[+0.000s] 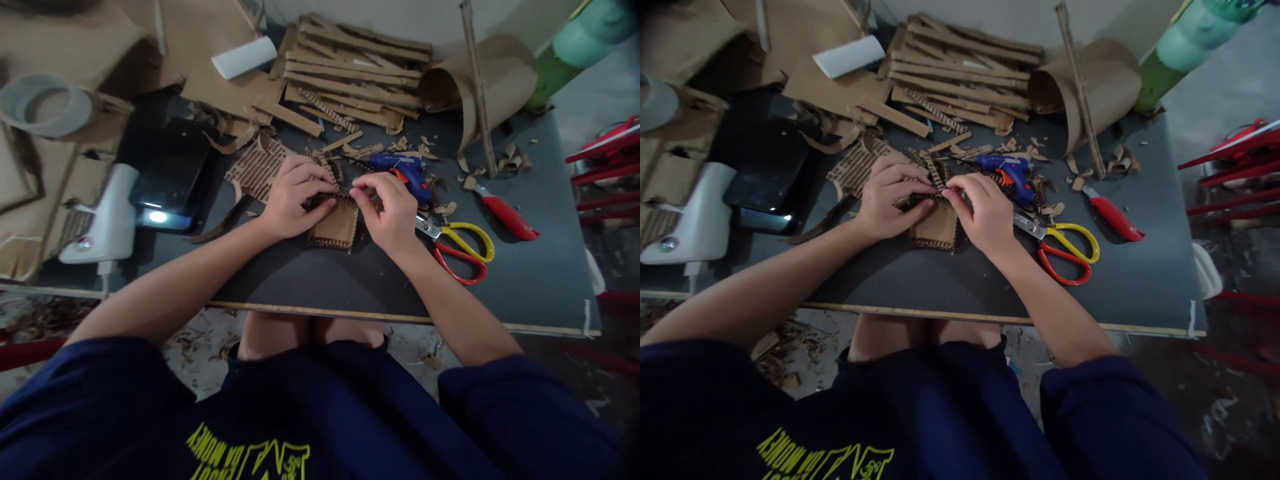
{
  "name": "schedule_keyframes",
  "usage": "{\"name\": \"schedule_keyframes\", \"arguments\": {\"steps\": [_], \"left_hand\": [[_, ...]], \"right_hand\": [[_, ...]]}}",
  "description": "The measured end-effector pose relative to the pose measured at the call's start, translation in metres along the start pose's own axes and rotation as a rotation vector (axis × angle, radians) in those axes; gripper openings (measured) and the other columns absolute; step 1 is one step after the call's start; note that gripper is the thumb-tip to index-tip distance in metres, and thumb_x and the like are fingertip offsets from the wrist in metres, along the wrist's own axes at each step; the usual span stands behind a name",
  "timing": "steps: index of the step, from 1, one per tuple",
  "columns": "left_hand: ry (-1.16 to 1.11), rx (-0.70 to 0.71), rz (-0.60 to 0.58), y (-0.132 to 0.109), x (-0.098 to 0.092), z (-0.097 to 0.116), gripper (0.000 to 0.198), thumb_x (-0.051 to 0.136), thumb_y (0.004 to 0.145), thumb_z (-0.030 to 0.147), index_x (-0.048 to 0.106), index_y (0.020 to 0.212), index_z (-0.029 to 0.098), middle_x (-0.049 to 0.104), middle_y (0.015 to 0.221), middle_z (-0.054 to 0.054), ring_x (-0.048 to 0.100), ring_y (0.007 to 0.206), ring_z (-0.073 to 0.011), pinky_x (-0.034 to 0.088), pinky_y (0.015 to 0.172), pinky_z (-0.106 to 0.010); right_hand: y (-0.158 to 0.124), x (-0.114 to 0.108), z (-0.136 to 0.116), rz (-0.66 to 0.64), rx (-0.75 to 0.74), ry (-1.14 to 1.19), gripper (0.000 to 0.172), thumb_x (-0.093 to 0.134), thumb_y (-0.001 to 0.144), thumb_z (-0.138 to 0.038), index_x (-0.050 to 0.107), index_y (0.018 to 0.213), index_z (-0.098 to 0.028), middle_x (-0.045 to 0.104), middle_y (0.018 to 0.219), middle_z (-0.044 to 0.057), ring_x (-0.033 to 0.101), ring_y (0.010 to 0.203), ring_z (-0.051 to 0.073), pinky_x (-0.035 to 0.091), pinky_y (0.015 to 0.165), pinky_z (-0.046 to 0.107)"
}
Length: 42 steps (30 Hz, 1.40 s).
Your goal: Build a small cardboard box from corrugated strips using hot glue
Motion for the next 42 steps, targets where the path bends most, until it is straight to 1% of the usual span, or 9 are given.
{"name": "schedule_keyframes", "arguments": {"steps": [6, 12, 16, 21, 25, 29, 34, 38, 42], "left_hand": [[0.019, -0.035, -0.040, 0.000, 0.005, -0.006, 0.022, 0.062, 0.090, 0.039, 0.071, 0.102, 0.023, 0.070, 0.105, -0.005, 0.058, 0.109, -0.0243, 0.046, 0.099, -0.048], [0.006, 0.048, -0.010, 0.001, 0.000, 0.004, 0.025, 0.066, 0.089, 0.046, 0.071, 0.102, 0.025, 0.071, 0.104, -0.005, 0.060, 0.107, -0.0226, 0.048, 0.098, -0.045], [-0.023, 0.051, 0.013, 0.000, -0.004, 0.008, 0.024, 0.064, 0.091, 0.049, 0.071, 0.097, 0.028, 0.071, 0.100, -0.002, 0.061, 0.105, -0.0213, 0.049, 0.097, -0.044], [-0.070, 0.045, 0.070, -0.002, -0.012, 0.011, 0.021, 0.062, 0.092, 0.049, 0.068, 0.097, 0.030, 0.070, 0.101, -0.001, 0.060, 0.107, -0.0214, 0.048, 0.099, -0.045], [-0.072, 0.044, 0.038, -0.002, -0.009, 0.014, 0.026, 0.057, 0.094, 0.053, 0.068, 0.098, 0.031, 0.070, 0.102, -0.001, 0.060, 0.109, -0.0226, 0.047, 0.100, -0.047], [-0.026, 0.011, -0.024, -0.002, -0.003, 0.015, 0.029, 0.051, 0.096, 0.056, 0.068, 0.094, 0.033, 0.070, 0.100, -0.001, 0.060, 0.108, -0.0233, 0.048, 0.099, -0.049], [0.030, -0.024, -0.046, -0.002, -0.001, 0.012, 0.030, 0.048, 0.096, 0.054, 0.067, 0.092, 0.031, 0.070, 0.098, -0.003, 0.060, 0.108, -0.0243, 0.048, 0.099, -0.050], [0.024, -0.034, -0.037, -0.002, -0.004, 0.010, 0.030, 0.049, 0.097, 0.051, 0.066, 0.092, 0.028, 0.069, 0.100, -0.004, 0.059, 0.109, -0.0242, 0.046, 0.101, -0.051], [0.040, 0.004, -0.031, -0.001, -0.006, 0.014, 0.025, 0.051, 0.097, 0.045, 0.065, 0.090, 0.026, 0.070, 0.098, -0.005, 0.060, 0.107, -0.0230, 0.047, 0.098, -0.048]], "right_hand": [[0.001, 0.005, -0.004, -0.016, -0.022, 0.033, 0.022, 0.055, 0.099, -0.040, 0.066, 0.099, -0.020, 0.072, 0.093, 0.006, 0.068, 0.094, 0.019, 0.056, 0.085, 0.032], [0.001, 0.008, -0.004, -0.002, -0.067, 0.065, 0.034, 0.053, 0.096, -0.050, 0.067, 0.100, -0.020, 0.073, 0.094, 0.006, 0.068, 0.094, 0.019, 0.056, 0.084, 0.034], [0.000, 0.008, -0.005, 0.023, -0.141, 0.094, 0.036, 0.052, 0.096, -0.052, 0.069, 0.097, -0.021, 0.074, 0.092, 0.004, 0.068, 0.089, 0.019, 0.055, 0.082, 0.035], [-0.001, 0.008, -0.001, 0.042, -0.157, 0.063, 0.043, 0.049, 0.095, -0.057, 0.072, 0.090, -0.021, 0.073, 0.085, 0.002, 0.068, 0.083, 0.017, 0.055, 0.079, 0.034], [-0.001, 0.014, 0.000, -0.021, -0.156, 0.030, 0.052, 0.044, 0.092, -0.065, 0.072, 0.090, -0.021, 0.073, 0.086, 0.003, 0.069, 0.084, 0.018, 0.054, 0.080, 0.035], [-0.001, 0.020, 0.005, -0.122, -0.094, 0.006, 0.058, 0.038, 0.091, -0.070, 0.072, 0.090, -0.023, 0.074, 0.087, 0.004, 0.068, 0.087, 0.019, 0.053, 0.083, 0.037], [-0.001, 0.023, 0.006, -0.178, -0.075, 0.021, 0.057, 0.037, 0.093, -0.068, 0.072, 0.089, -0.023, 0.074, 0.088, 0.004, 0.068, 0.088, 0.019, 0.052, 0.085, 0.037], [-0.001, 0.023, 0.004, -0.151, -0.124, 0.024, 0.052, 0.041, 0.094, -0.064, 0.072, 0.087, -0.023, 0.074, 0.086, 0.002, 0.068, 0.085, 0.018, 0.052, 0.083, 0.035], [-0.001, 0.020, 0.003, -0.115, -0.160, 0.022, 0.046, 0.045, 0.096, -0.059, 0.072, 0.086, -0.023, 0.075, 0.085, 0.002, 0.068, 0.083, 0.017, 0.052, 0.081, 0.033]]}}
Point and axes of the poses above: each hand's wrist, its own y-axis towards the middle knuckle, its own x-axis out of the palm, z = x × y, the point moved 8 cm from there along y, towards the middle knuckle
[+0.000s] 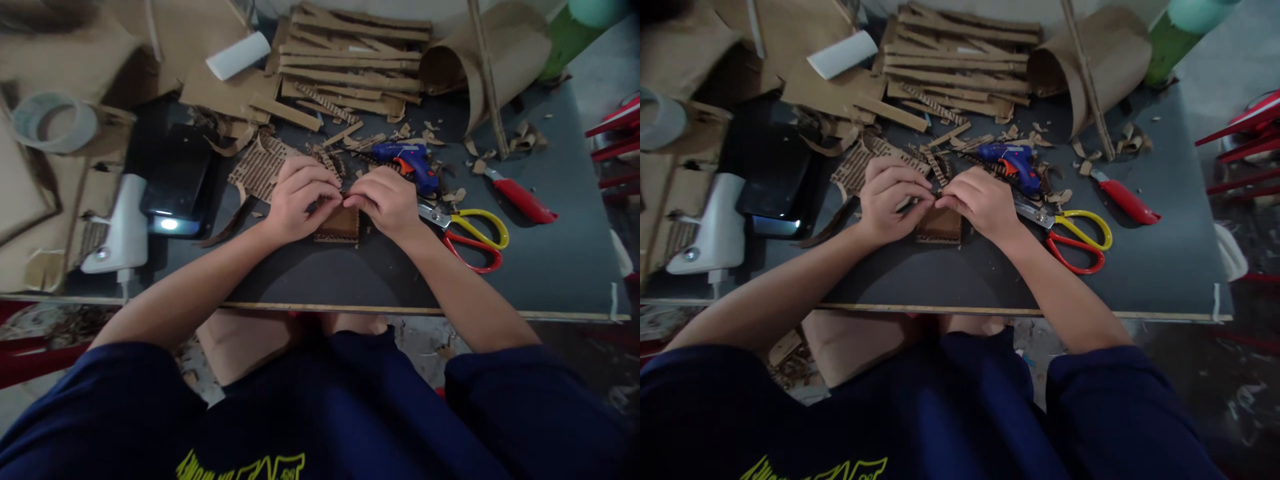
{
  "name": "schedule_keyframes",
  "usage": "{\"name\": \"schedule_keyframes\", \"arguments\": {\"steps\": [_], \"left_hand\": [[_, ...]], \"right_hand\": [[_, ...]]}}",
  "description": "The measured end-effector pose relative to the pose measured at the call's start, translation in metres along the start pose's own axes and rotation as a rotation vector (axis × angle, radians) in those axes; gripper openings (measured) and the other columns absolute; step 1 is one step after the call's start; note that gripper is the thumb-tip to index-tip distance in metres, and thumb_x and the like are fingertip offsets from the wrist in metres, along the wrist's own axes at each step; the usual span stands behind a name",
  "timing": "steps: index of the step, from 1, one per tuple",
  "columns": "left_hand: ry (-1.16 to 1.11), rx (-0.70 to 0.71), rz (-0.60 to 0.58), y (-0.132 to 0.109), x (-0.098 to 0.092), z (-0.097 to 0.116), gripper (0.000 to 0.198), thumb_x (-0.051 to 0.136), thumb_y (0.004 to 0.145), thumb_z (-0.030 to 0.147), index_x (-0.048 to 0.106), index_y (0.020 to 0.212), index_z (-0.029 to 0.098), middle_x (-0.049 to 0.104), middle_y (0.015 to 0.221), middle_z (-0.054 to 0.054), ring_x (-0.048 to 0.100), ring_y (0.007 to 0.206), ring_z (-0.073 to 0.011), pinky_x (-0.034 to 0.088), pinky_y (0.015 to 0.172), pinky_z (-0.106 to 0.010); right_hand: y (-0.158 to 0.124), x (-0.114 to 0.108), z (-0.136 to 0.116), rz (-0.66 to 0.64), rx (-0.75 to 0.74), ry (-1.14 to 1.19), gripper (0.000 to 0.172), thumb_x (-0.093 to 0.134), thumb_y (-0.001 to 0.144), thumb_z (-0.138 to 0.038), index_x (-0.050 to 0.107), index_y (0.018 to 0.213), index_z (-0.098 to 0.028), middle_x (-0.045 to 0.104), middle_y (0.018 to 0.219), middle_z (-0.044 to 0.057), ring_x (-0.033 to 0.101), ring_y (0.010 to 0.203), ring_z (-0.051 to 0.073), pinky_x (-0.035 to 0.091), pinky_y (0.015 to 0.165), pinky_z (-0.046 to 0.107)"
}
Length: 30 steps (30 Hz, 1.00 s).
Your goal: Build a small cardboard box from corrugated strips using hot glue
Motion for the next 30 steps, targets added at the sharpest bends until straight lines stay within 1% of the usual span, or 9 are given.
{"name": "schedule_keyframes", "arguments": {"steps": [3, 8, 11, 15, 17, 21, 25, 28, 30], "left_hand": [[0.003, 0.037, 0.045, 0.000, -0.004, 0.004, 0.020, 0.052, 0.097, 0.041, 0.063, 0.090, 0.026, 0.070, 0.097, -0.004, 0.061, 0.105, -0.0223, 0.048, 0.096, -0.047], [-0.005, 0.053, 0.097, 0.000, -0.007, 0.003, 0.015, 0.054, 0.096, 0.037, 0.063, 0.091, 0.026, 0.070, 0.096, -0.003, 0.061, 0.102, -0.0213, 0.049, 0.094, -0.045], [-0.021, 0.066, 0.104, 0.000, -0.007, 0.003, 0.013, 0.056, 0.095, 0.036, 0.063, 0.092, 0.026, 0.069, 0.096, -0.002, 0.060, 0.102, -0.0207, 0.048, 0.095, -0.044], [-0.013, -0.007, 0.115, -0.001, -0.010, 0.000, 0.018, 0.051, 0.097, 0.041, 0.060, 0.093, 0.026, 0.069, 0.099, -0.004, 0.059, 0.105, -0.0229, 0.046, 0.097, -0.048], [0.032, -0.063, 0.157, -0.001, -0.016, -0.002, 0.022, 0.046, 0.099, 0.043, 0.058, 0.091, 0.026, 0.069, 0.099, -0.005, 0.059, 0.106, -0.0234, 0.046, 0.098, -0.050], [0.042, -0.108, 0.265, -0.001, -0.027, -0.008, 0.028, 0.042, 0.101, 0.043, 0.054, 0.084, 0.025, 0.069, 0.095, -0.002, 0.058, 0.100, -0.0202, 0.048, 0.095, -0.049], [0.058, -0.172, 0.180, 0.001, -0.014, -0.027, 0.031, 0.043, 0.102, 0.042, 0.057, 0.083, 0.022, 0.069, 0.092, 0.000, 0.058, 0.098, -0.0174, 0.047, 0.097, -0.048], [0.045, -0.175, 0.113, 0.002, -0.002, -0.037, 0.020, 0.055, 0.096, 0.042, 0.064, 0.097, 0.024, 0.070, 0.104, -0.003, 0.058, 0.106, -0.0218, 0.046, 0.100, -0.050], [0.004, -0.177, 0.077, 0.002, 0.003, -0.040, 0.019, 0.057, 0.093, 0.039, 0.067, 0.104, 0.027, 0.071, 0.110, -0.005, 0.058, 0.109, -0.0241, 0.045, 0.102, -0.051]], "right_hand": [[0.000, -0.004, -0.003, 0.028, -0.034, 0.009, 0.046, 0.045, 0.097, -0.058, 0.071, 0.084, -0.022, 0.074, 0.082, 0.001, 0.067, 0.080, 0.016, 0.052, 0.078, 0.032], [0.002, 0.000, -0.004, -0.027, -0.028, -0.018, 0.052, 0.040, 0.098, -0.060, 0.072, 0.085, -0.022, 0.074, 0.082, 0.002, 0.068, 0.082, 0.017, 0.052, 0.077, 0.033], [0.002, -0.001, -0.003, -0.016, -0.018, -0.026, 0.051, 0.040, 0.099, -0.059, 0.072, 0.084, -0.022, 0.074, 0.080, 0.002, 0.068, 0.080, 0.017, 0.052, 0.076, 0.033], [0.001, -0.006, -0.001, 0.018, -0.013, -0.008, 0.046, 0.044, 0.099, -0.054, 0.072, 0.082, -0.022, 0.073, 0.079, 0.002, 0.066, 0.077, 0.017, 0.052, 0.077, 0.033], [0.001, -0.006, 0.001, 0.005, 0.023, -0.009, 0.041, 0.047, 0.099, -0.052, 0.072, 0.084, -0.023, 0.074, 0.082, 0.003, 0.067, 0.081, 0.018, 0.053, 0.081, 0.036], [-0.001, -0.003, 0.007, -0.049, 0.131, -0.076, 0.028, 0.055, 0.097, -0.043, 0.071, 0.099, -0.020, 0.074, 0.099, 0.008, 0.066, 0.099, 0.025, 0.053, 0.091, 0.045], [-0.005, 0.009, 0.012, -0.152, 0.187, -0.094, 0.021, 0.061, 0.092, -0.034, 0.071, 0.100, -0.018, 0.073, 0.101, 0.010, 0.064, 0.101, 0.029, 0.054, 0.089, 0.047], [-0.007, 0.017, 0.017, -0.207, 0.224, -0.078, 0.017, 0.062, 0.091, -0.033, 0.071, 0.097, -0.019, 0.073, 0.099, 0.010, 0.063, 0.101, 0.029, 0.054, 0.088, 0.048], [-0.007, 0.019, 0.019, -0.219, 0.240, -0.070, 0.014, 0.063, 0.090, -0.030, 0.070, 0.094, -0.019, 0.072, 0.099, 0.010, 0.063, 0.100, 0.029, 0.053, 0.089, 0.048]]}}
Point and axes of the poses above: each hand's wrist, its own y-axis towards the middle knuckle, its own x-axis out of the palm, z = x × y, the point moved 8 cm from there along y, towards the middle knuckle
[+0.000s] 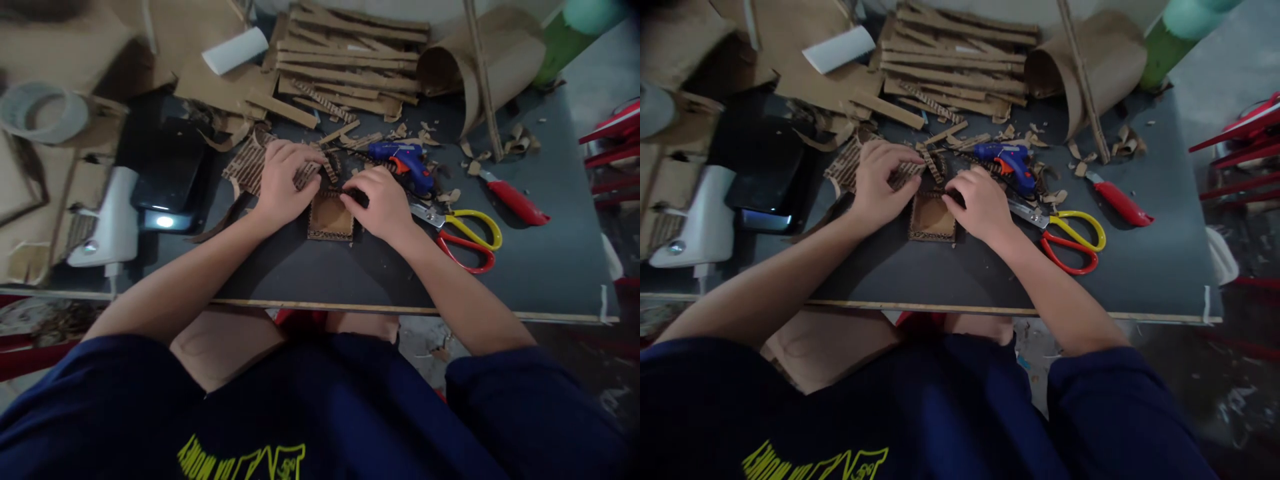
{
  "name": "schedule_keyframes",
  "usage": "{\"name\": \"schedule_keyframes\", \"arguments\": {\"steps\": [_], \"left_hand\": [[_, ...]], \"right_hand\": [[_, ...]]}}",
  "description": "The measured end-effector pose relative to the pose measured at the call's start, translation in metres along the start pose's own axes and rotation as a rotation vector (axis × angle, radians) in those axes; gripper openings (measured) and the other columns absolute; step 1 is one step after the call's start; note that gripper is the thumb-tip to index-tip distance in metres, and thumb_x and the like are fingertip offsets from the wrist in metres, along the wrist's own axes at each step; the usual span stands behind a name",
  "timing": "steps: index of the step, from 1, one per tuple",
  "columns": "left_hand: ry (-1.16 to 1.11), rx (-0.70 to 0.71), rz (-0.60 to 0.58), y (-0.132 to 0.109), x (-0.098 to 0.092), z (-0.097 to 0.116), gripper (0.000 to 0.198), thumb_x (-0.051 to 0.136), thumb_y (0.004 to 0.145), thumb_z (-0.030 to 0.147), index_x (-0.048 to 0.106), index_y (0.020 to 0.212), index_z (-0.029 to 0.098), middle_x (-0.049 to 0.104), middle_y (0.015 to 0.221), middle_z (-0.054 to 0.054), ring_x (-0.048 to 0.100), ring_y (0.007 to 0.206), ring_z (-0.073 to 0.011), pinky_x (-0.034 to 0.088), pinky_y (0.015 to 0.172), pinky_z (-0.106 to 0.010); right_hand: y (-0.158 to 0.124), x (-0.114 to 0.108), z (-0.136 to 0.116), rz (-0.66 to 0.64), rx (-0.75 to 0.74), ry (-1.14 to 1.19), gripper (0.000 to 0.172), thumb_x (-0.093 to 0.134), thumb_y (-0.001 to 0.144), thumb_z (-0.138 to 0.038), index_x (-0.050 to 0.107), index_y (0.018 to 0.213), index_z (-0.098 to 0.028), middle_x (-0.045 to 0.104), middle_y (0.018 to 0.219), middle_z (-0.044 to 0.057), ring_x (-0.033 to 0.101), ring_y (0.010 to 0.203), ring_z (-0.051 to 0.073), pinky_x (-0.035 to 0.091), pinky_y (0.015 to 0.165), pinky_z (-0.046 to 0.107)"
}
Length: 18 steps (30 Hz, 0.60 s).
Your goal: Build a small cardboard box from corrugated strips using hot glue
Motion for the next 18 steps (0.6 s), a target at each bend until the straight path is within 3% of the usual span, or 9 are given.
{"name": "schedule_keyframes", "arguments": {"steps": [8, 14, 18], "left_hand": [[-0.016, 0.045, -0.168, 0.001, 0.016, 0.011, 0.018, 0.060, 0.088, 0.035, 0.074, 0.088, 0.024, 0.074, 0.103, -0.003, 0.062, 0.107, -0.0255, 0.047, 0.100, -0.050], [-0.015, 0.028, -0.150, 0.001, 0.017, 0.008, 0.018, 0.062, 0.088, 0.035, 0.075, 0.089, 0.022, 0.074, 0.100, -0.005, 0.062, 0.104, -0.0248, 0.049, 0.097, -0.049], [0.005, 0.074, -0.175, 0.001, 0.019, 0.011, 0.020, 0.060, 0.090, 0.035, 0.075, 0.090, 0.021, 0.074, 0.102, -0.006, 0.062, 0.106, -0.0258, 0.051, 0.097, -0.048]], "right_hand": [[-0.001, -0.003, 0.000, 0.003, -0.029, -0.014, 0.007, 0.065, 0.088, -0.024, 0.069, 0.091, -0.019, 0.073, 0.096, 0.008, 0.064, 0.098, 0.027, 0.053, 0.088, 0.045], [-0.001, -0.002, -0.002, -0.004, -0.044, -0.006, 0.019, 0.064, 0.090, -0.027, 0.072, 0.101, -0.015, 0.074, 0.101, 0.011, 0.065, 0.100, 0.028, 0.054, 0.089, 0.046], [0.001, 0.001, -0.002, -0.014, -0.079, -0.005, 0.017, 0.063, 0.091, -0.026, 0.073, 0.099, -0.015, 0.075, 0.099, 0.010, 0.064, 0.096, 0.027, 0.052, 0.089, 0.045]]}}
Point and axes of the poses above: each hand's wrist, its own y-axis towards the middle knuckle, its own x-axis out of the palm, z = x × y, the point moved 8 cm from there along y, towards the middle knuckle
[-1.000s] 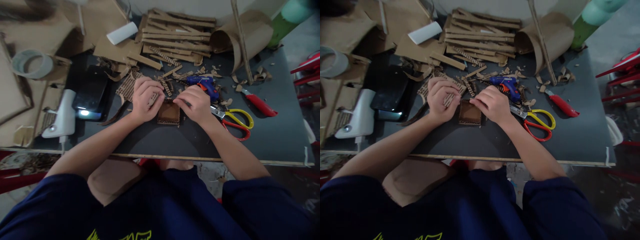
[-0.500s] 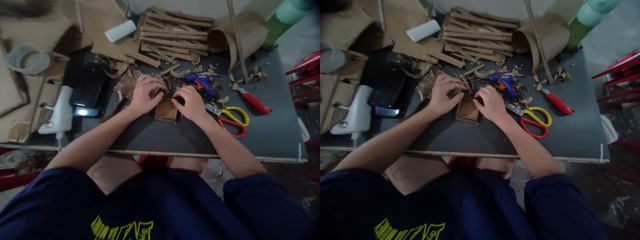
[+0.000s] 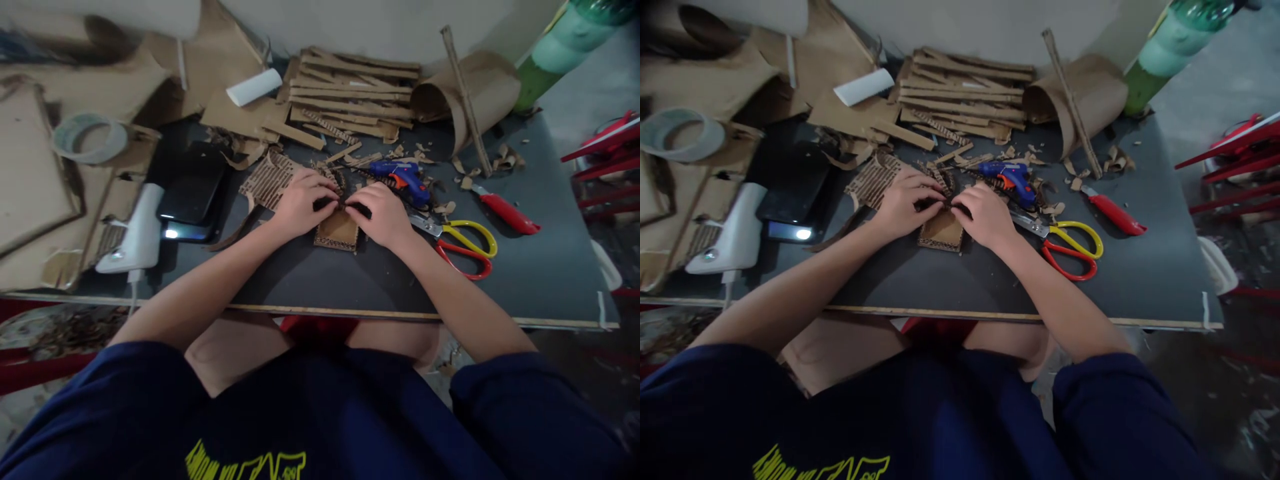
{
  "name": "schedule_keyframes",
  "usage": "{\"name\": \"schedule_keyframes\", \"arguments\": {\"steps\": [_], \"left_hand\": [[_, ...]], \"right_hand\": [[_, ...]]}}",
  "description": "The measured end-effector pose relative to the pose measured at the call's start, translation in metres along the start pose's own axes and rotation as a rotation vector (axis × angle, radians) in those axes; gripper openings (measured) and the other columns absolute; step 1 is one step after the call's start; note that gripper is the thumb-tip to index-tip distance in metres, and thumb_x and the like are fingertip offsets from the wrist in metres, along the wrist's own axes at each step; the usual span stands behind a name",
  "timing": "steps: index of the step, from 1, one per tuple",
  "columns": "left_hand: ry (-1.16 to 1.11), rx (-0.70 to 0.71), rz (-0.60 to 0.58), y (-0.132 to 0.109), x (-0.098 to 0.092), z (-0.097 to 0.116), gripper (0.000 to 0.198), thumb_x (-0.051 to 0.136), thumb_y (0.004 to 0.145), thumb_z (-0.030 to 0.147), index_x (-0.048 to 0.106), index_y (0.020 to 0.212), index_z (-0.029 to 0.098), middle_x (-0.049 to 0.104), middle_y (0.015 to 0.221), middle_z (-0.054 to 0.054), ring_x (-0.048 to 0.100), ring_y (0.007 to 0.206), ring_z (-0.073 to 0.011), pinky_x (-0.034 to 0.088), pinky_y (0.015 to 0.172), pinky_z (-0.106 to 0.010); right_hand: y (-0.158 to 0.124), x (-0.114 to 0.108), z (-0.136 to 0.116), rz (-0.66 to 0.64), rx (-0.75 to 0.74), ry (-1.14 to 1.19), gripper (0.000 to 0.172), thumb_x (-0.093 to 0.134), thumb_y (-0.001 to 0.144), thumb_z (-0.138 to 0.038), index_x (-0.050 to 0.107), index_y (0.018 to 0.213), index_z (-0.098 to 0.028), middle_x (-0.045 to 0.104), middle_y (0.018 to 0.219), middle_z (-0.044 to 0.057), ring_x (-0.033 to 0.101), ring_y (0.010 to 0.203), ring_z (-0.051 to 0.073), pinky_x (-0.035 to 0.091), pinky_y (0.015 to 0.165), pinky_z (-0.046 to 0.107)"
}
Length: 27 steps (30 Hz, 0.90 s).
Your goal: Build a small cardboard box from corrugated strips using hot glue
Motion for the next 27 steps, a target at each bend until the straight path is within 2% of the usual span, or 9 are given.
{"name": "schedule_keyframes", "arguments": {"steps": [4, 10, 18, 23, 27], "left_hand": [[0.010, 0.057, -0.027, 0.001, 0.003, 0.008, 0.029, 0.053, 0.095, 0.037, 0.075, 0.093, 0.019, 0.074, 0.103, -0.007, 0.063, 0.107, -0.0264, 0.050, 0.098, -0.049], [0.018, 0.077, -0.041, 0.002, 0.004, 0.015, 0.026, 0.054, 0.092, 0.033, 0.074, 0.092, 0.017, 0.074, 0.101, -0.008, 0.062, 0.108, -0.0276, 0.051, 0.096, -0.050], [-0.009, 0.049, -0.030, 0.003, 0.001, 0.009, 0.026, 0.061, 0.090, 0.038, 0.075, 0.092, 0.016, 0.074, 0.109, -0.009, 0.062, 0.112, -0.0272, 0.049, 0.101, -0.049], [0.001, 0.055, -0.034, 0.002, -0.001, 0.010, 0.023, 0.059, 0.092, 0.034, 0.074, 0.091, 0.017, 0.074, 0.109, -0.008, 0.061, 0.116, -0.0267, 0.049, 0.103, -0.048], [0.008, 0.085, -0.037, 0.001, -0.002, 0.016, 0.023, 0.058, 0.093, 0.031, 0.074, 0.091, 0.015, 0.075, 0.105, -0.009, 0.063, 0.113, -0.0266, 0.052, 0.100, -0.045]], "right_hand": [[0.001, 0.000, 0.006, 0.013, 0.012, -0.009, 0.016, 0.065, 0.089, -0.027, 0.074, 0.095, -0.016, 0.075, 0.093, 0.009, 0.064, 0.091, 0.026, 0.051, 0.084, 0.043], [0.000, -0.004, 0.002, -0.020, -0.021, -0.027, 0.018, 0.062, 0.092, -0.029, 0.074, 0.096, -0.017, 0.076, 0.095, 0.009, 0.064, 0.090, 0.025, 0.050, 0.085, 0.043], [-0.002, -0.007, -0.006, -0.039, -0.047, -0.071, 0.018, 0.059, 0.094, -0.027, 0.074, 0.096, -0.016, 0.075, 0.097, 0.008, 0.063, 0.092, 0.024, 0.051, 0.087, 0.040], [-0.005, -0.012, -0.004, 0.017, 0.022, -0.081, 0.023, 0.057, 0.095, -0.028, 0.075, 0.100, -0.014, 0.076, 0.100, 0.010, 0.065, 0.094, 0.024, 0.054, 0.085, 0.039], [-0.007, -0.010, 0.000, 0.000, 0.061, -0.073, 0.024, 0.061, 0.094, -0.032, 0.075, 0.104, -0.015, 0.076, 0.102, 0.008, 0.065, 0.096, 0.024, 0.054, 0.087, 0.040]]}}
Point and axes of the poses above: each hand's wrist, its own y-axis towards the middle knuckle, its own x-axis out of the palm, z = x × y, the point moved 8 cm from there along y, towards the middle knuckle
